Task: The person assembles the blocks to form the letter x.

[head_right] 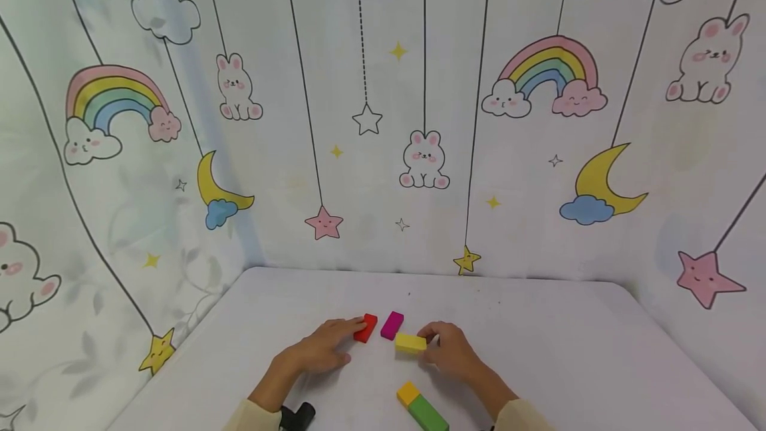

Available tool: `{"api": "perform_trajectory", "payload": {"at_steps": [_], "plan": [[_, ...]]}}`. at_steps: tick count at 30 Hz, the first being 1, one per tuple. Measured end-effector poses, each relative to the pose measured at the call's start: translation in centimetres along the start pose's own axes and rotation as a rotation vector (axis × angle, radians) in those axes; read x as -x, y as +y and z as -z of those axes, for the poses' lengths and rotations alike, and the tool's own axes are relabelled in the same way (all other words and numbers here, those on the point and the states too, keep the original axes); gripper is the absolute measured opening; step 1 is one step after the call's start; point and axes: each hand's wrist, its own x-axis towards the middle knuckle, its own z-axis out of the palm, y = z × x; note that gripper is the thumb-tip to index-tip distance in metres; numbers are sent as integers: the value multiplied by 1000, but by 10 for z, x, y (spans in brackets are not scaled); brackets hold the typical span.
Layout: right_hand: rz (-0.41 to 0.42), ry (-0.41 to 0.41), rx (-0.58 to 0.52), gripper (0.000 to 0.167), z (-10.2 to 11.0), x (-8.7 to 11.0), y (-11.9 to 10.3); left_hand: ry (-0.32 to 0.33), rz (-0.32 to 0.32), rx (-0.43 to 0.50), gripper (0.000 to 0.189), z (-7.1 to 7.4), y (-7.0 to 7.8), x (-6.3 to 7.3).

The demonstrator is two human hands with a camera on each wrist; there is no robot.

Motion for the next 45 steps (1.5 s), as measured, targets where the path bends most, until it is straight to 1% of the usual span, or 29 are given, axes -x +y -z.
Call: {"api": "perform_trajectory", "payload": {"at_steps": [3, 7, 10, 13, 22, 39, 45], "plan": [[12, -37, -47, 28, 2, 0, 1, -3, 1, -1, 65, 1, 1, 0], [50, -113, -113, 30, 7, 2, 0, -4, 1, -5, 65, 1, 2, 0], [92, -169, -135, 30, 10, 4, -1, -2, -5, -5, 65, 1, 2, 0], [115, -203, -143, 30, 12, 6, -2, -3, -12, -8, 65, 2, 2, 0], [149, -278, -178, 28, 11, 5, -3, 0, -14, -14, 65, 3, 2, 1], [172, -387, -212, 26, 6, 17, -14, -4, -8, -3, 65, 3, 1, 2], [193, -417, -198, 27, 2, 20, -16, -2, -13, -8, 65, 2, 0, 1]]}}
